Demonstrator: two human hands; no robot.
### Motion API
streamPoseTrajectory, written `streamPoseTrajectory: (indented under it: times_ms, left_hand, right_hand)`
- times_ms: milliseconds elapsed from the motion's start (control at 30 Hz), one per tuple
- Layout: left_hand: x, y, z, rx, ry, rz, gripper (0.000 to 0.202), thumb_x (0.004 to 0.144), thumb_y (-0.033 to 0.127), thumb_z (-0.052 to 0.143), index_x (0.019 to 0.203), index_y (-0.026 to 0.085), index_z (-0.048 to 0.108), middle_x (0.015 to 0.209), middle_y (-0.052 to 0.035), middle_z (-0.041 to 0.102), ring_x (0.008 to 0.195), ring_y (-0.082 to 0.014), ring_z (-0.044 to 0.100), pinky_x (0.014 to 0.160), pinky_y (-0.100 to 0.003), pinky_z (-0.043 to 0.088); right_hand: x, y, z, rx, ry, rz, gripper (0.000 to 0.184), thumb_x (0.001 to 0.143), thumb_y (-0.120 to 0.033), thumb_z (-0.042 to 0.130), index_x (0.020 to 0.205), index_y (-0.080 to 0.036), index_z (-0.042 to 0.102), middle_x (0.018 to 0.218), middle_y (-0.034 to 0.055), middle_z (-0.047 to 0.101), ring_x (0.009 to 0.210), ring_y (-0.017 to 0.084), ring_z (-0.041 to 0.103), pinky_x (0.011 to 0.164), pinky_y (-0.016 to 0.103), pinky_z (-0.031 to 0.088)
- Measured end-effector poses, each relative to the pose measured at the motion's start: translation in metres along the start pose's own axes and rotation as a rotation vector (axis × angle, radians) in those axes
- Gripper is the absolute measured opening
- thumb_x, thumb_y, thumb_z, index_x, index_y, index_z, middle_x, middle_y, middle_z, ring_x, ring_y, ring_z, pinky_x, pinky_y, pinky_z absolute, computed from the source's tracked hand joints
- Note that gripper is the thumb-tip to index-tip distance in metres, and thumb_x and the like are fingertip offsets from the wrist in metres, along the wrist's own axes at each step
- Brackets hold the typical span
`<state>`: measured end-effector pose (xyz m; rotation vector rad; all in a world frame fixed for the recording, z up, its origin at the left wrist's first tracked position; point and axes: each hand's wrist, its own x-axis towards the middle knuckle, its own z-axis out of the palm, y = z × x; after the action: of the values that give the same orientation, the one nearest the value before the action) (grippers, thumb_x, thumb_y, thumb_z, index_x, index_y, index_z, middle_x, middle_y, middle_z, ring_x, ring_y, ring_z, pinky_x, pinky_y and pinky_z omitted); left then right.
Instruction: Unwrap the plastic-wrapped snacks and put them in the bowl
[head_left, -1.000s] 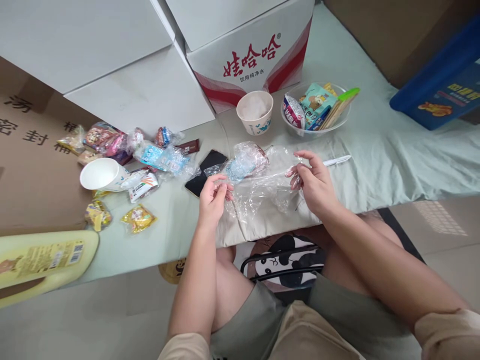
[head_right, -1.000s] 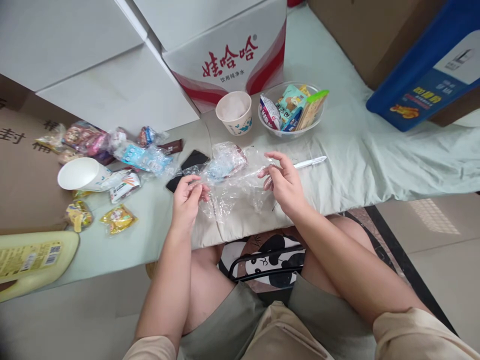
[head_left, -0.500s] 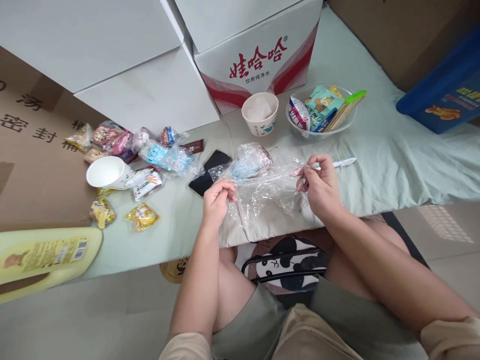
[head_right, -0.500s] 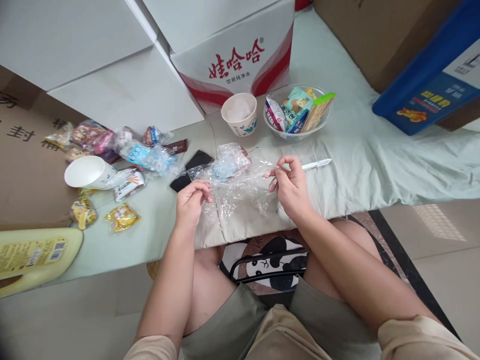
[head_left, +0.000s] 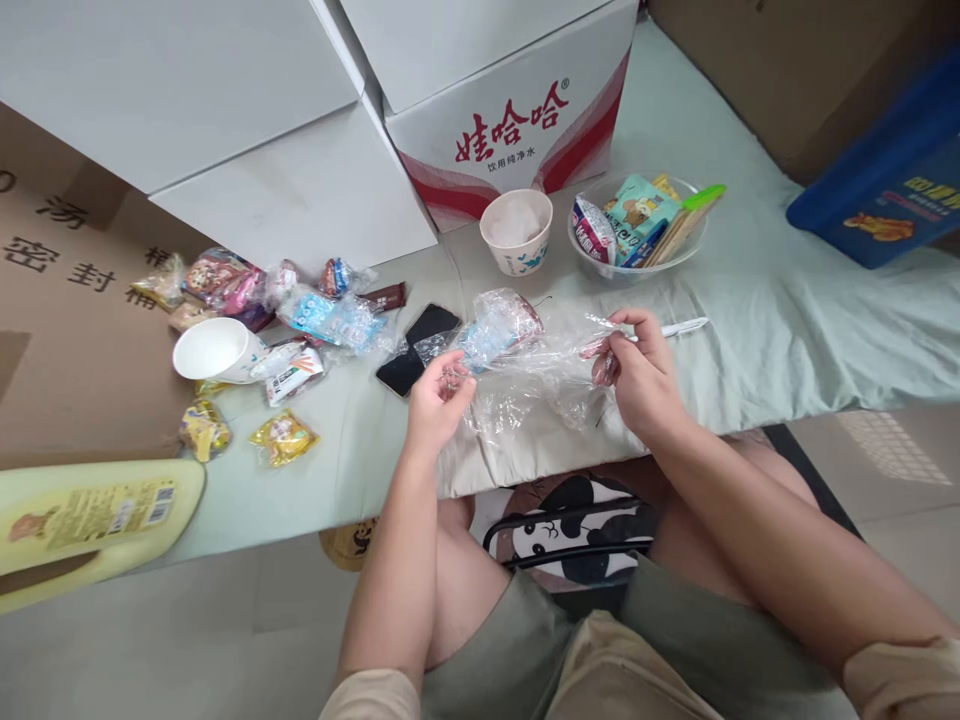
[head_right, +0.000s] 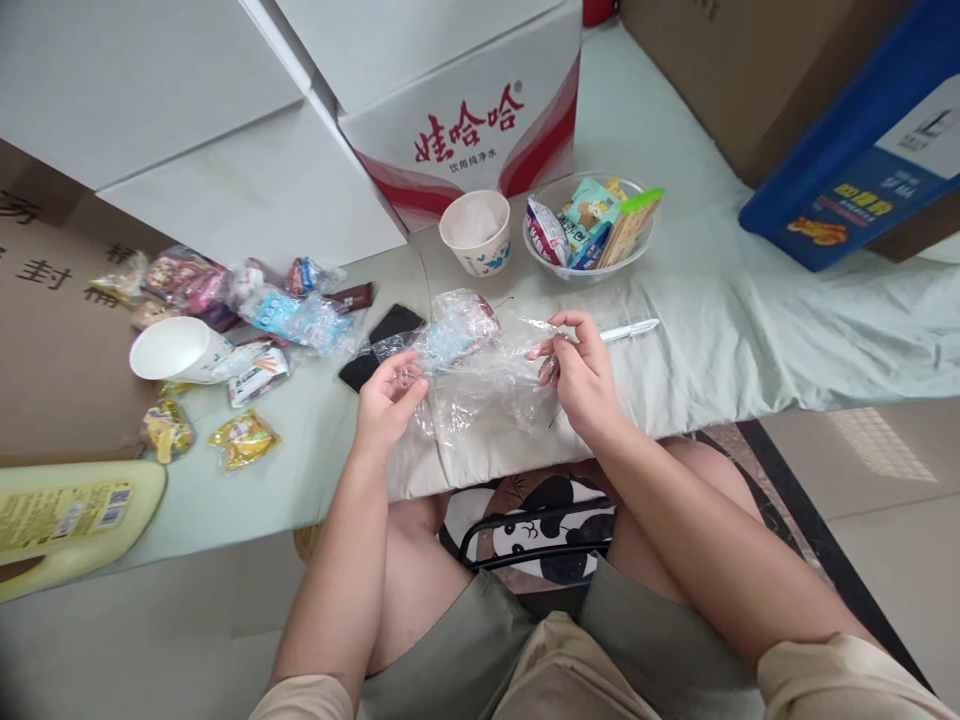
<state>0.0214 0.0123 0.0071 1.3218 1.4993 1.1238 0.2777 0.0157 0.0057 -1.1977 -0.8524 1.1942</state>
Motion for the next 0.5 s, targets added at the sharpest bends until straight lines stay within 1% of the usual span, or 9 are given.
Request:
streamPoseTrajectory:
  times_ms: [100, 167, 233, 300, 367, 500]
  left_hand:
    - [0.0003, -0.0034, -0.0007, 0.090, -0.029, 0.016, 0.046, 0.074, 0.032, 0.076, 0.117, 0.021, 0.067, 0.097, -0.0052, 0.067, 0.074, -0.0137, 0.061, 0.060, -0.024, 0.048]
    - [0.0007, -0.0043, -0.0015, 0.206, -0.013, 0.055, 0.046, 0.074, 0.032, 0.076, 0.118, 0.021, 0.067, 0.098, -0.0057, 0.068, 0.079, -0.0161, 0.063, 0.061, -0.026, 0.048]
    - [0.0009, -0.0037, -0.0027, 0.348, 0.018, 0.123, 0.036, 0.076, 0.030, 0.074, 0.111, 0.021, 0.070, 0.095, -0.0050, 0.068, 0.084, -0.0175, 0.063, 0.066, -0.027, 0.049]
    - [0.0008, -0.0018, -0.0036, 0.435, 0.039, 0.181, 0.023, 0.080, 0.028, 0.070, 0.101, 0.020, 0.072, 0.091, -0.0042, 0.066, 0.084, -0.0169, 0.063, 0.069, -0.028, 0.050]
    - [0.0004, 0.0004, -0.0041, 0.446, 0.040, 0.203, 0.015, 0.083, 0.028, 0.066, 0.094, 0.019, 0.072, 0.091, -0.0041, 0.066, 0.082, -0.0156, 0.062, 0.067, -0.027, 0.049]
    - [0.0003, 0.0016, -0.0045, 0.405, 0.073, 0.217, 0.014, 0.086, 0.028, 0.063, 0.086, 0.018, 0.072, 0.092, -0.0049, 0.064, 0.079, -0.0144, 0.061, 0.058, -0.023, 0.046]
  right_hand:
    - [0.0007, -0.0010, -0.0004, 0.006, 0.009, 0.014, 0.017, 0.088, -0.027, 0.051, 0.105, -0.029, 0.049, 0.071, -0.0067, 0.063, 0.045, 0.009, 0.050, 0.046, 0.022, 0.037]
    - [0.0005, -0.0015, -0.0007, -0.005, 0.011, 0.017, 0.018, 0.089, -0.028, 0.050, 0.106, -0.029, 0.049, 0.073, -0.0058, 0.063, 0.045, 0.009, 0.050, 0.046, 0.023, 0.038]
    - [0.0001, -0.0015, -0.0009, -0.021, 0.006, 0.017, 0.018, 0.090, -0.028, 0.049, 0.107, -0.029, 0.049, 0.073, -0.0052, 0.063, 0.047, 0.010, 0.051, 0.048, 0.023, 0.039]
    - [0.0001, -0.0009, -0.0010, -0.043, 0.000, 0.015, 0.018, 0.090, -0.028, 0.048, 0.108, -0.030, 0.048, 0.074, -0.0049, 0.062, 0.049, 0.010, 0.051, 0.049, 0.024, 0.040]
    - [0.0007, 0.0001, -0.0012, -0.077, -0.008, 0.008, 0.018, 0.091, -0.029, 0.047, 0.109, -0.030, 0.047, 0.078, -0.0043, 0.061, 0.050, 0.010, 0.051, 0.051, 0.024, 0.042]
    - [0.0021, 0.0023, -0.0024, -0.190, -0.027, -0.068, 0.020, 0.088, -0.027, 0.048, 0.108, -0.030, 0.047, 0.093, -0.0016, 0.058, 0.056, 0.010, 0.052, 0.053, 0.025, 0.043]
